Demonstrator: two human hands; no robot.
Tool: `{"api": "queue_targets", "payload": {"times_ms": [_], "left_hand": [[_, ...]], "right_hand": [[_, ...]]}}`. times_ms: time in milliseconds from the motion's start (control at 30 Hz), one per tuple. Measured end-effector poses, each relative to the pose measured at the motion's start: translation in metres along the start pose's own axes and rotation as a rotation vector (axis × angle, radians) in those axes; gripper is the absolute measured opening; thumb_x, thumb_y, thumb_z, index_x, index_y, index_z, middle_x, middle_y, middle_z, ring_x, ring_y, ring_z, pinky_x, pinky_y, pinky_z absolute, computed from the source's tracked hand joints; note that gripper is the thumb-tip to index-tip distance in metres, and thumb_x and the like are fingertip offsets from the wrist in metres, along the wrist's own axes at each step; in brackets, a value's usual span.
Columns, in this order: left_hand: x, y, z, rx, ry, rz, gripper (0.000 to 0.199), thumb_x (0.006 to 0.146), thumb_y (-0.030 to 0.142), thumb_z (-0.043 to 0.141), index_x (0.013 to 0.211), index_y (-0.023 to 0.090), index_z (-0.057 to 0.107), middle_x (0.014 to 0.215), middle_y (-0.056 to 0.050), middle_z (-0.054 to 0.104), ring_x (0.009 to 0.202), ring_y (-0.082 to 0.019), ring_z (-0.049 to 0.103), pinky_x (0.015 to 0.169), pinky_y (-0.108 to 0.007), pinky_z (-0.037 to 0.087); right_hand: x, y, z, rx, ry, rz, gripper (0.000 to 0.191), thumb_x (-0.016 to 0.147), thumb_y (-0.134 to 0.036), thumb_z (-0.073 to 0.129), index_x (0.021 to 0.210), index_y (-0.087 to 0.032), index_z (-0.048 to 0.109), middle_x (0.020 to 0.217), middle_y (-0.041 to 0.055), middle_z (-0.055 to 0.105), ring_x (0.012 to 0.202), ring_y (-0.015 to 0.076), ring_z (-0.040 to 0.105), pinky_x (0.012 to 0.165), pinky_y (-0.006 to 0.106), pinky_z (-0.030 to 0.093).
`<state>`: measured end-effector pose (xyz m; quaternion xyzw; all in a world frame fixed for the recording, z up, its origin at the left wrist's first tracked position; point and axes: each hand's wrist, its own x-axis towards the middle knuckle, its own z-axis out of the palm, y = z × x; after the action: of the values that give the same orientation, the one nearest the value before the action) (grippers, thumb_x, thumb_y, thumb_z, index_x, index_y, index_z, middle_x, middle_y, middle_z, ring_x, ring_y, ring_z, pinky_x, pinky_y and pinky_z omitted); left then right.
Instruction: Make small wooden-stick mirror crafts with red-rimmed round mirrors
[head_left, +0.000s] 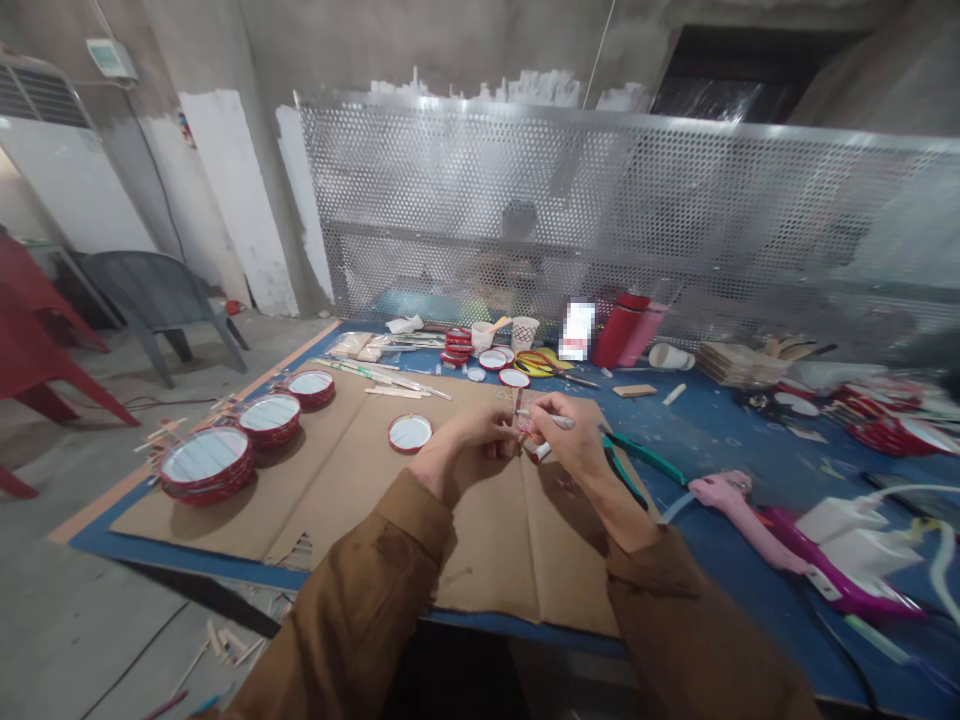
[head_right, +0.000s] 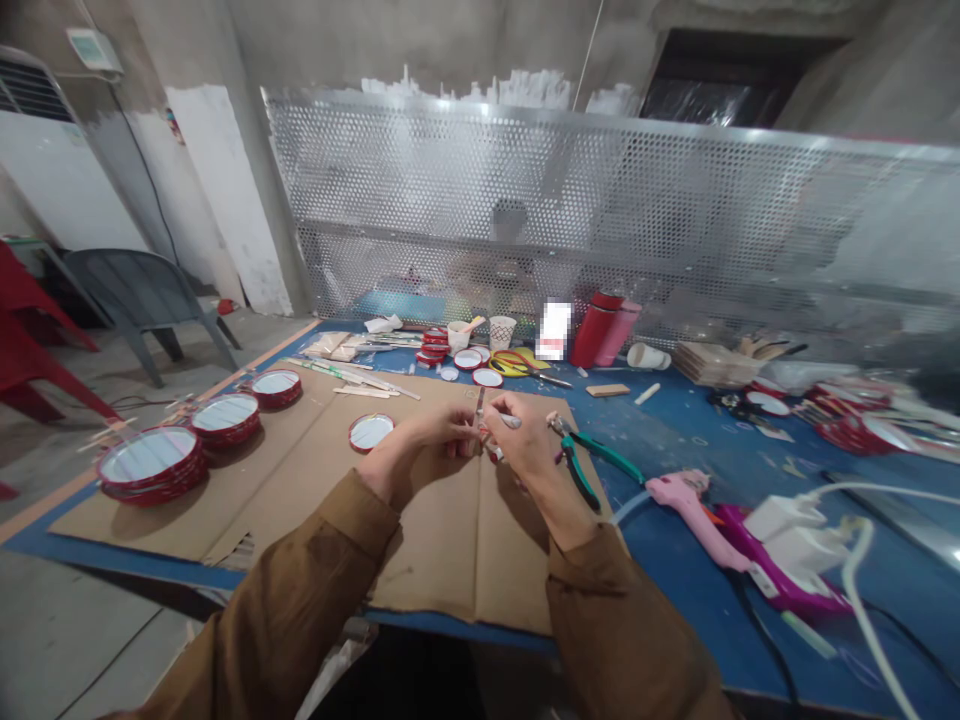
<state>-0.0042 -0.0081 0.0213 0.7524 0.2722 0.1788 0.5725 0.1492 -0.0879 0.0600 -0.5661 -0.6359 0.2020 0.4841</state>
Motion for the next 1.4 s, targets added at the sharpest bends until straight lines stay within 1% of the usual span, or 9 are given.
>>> {"api": "queue_targets", "payload": {"times_ms": [267,400,533,667,800,967,1100,1300,1400], "left_hand": [[0.000,0.002,-0.002,0.024,-0.023,-0.034,0.012,0.081,0.026,0.055,0.079,0.014,0.057,0.056,0.001,0.058,0.045,-0.009,0.052,0.050,-0.023,0.043],[0.001,0.001,-0.002,0.013,-0.013,-0.042,0.012,0.081,0.026,0.056,0.079,0.014,0.057,0.056,0.001,0.058,0.045,-0.009,0.052,0.051,-0.023,0.043],[0.002,0.000,-0.001,0.014,0.004,-0.041,0.012,0.082,0.026,0.056,0.080,0.014,0.058,0.056,0.001,0.057,0.046,-0.009,0.052,0.050,-0.022,0.042],[-0.001,0.005,-0.001,0.013,-0.002,-0.056,0.011,0.083,0.024,0.055,0.079,0.014,0.057,0.055,0.001,0.057,0.045,-0.008,0.052,0.050,-0.022,0.042],[-0.003,0.009,0.000,0.010,0.002,-0.058,0.012,0.082,0.025,0.056,0.078,0.014,0.058,0.055,0.001,0.057,0.045,-0.008,0.051,0.050,-0.022,0.042],[-0.002,0.005,0.000,0.006,-0.004,-0.030,0.012,0.082,0.026,0.056,0.077,0.014,0.058,0.055,0.001,0.057,0.046,-0.008,0.051,0.050,-0.022,0.041],[-0.001,0.002,-0.001,0.004,-0.008,-0.029,0.013,0.081,0.027,0.058,0.081,0.014,0.059,0.056,0.001,0.057,0.047,-0.009,0.052,0.051,-0.022,0.042],[-0.002,0.004,0.000,0.005,-0.005,-0.043,0.015,0.082,0.029,0.057,0.080,0.014,0.058,0.056,0.002,0.057,0.046,-0.008,0.051,0.050,-0.021,0.042],[-0.004,0.008,0.001,0.012,0.006,-0.034,0.015,0.082,0.029,0.058,0.077,0.014,0.057,0.055,0.001,0.056,0.045,-0.008,0.051,0.049,-0.022,0.041]], "right_hand": [[0.000,-0.002,-0.001,-0.026,0.028,-0.002,0.020,0.080,-0.039,0.053,0.075,-0.020,0.057,0.056,-0.0024,0.058,0.048,0.0129,0.054,0.045,0.022,0.042],[-0.001,-0.005,-0.001,-0.005,0.010,0.008,0.021,0.080,-0.040,0.053,0.072,-0.021,0.056,0.054,-0.0030,0.057,0.045,0.0127,0.054,0.043,0.022,0.042],[0.000,-0.009,-0.003,-0.046,0.042,-0.023,0.023,0.079,-0.041,0.053,0.072,-0.020,0.058,0.056,-0.0015,0.059,0.046,0.0134,0.055,0.044,0.023,0.043],[0.000,-0.009,-0.004,-0.062,0.034,-0.016,0.021,0.079,-0.040,0.052,0.071,-0.021,0.057,0.055,-0.0021,0.059,0.044,0.0129,0.054,0.042,0.022,0.041],[0.000,-0.009,-0.004,-0.083,0.043,-0.029,0.021,0.080,-0.038,0.052,0.071,-0.020,0.058,0.053,-0.0020,0.059,0.045,0.0136,0.056,0.044,0.023,0.043],[-0.001,-0.011,-0.004,-0.062,0.022,-0.015,0.020,0.080,-0.038,0.052,0.070,-0.021,0.056,0.051,-0.0029,0.057,0.043,0.0131,0.054,0.043,0.023,0.042],[-0.001,-0.012,-0.005,-0.080,0.044,-0.034,0.022,0.080,-0.040,0.052,0.070,-0.021,0.057,0.055,-0.0012,0.060,0.047,0.0138,0.056,0.046,0.023,0.043],[-0.001,-0.009,-0.005,-0.110,0.060,-0.049,0.024,0.081,-0.041,0.052,0.072,-0.021,0.058,0.056,-0.0011,0.061,0.047,0.0139,0.056,0.047,0.023,0.043],[-0.001,-0.009,-0.003,-0.091,0.023,-0.031,0.024,0.081,-0.042,0.052,0.070,-0.021,0.057,0.053,-0.0020,0.059,0.046,0.0138,0.056,0.045,0.023,0.042]]}}
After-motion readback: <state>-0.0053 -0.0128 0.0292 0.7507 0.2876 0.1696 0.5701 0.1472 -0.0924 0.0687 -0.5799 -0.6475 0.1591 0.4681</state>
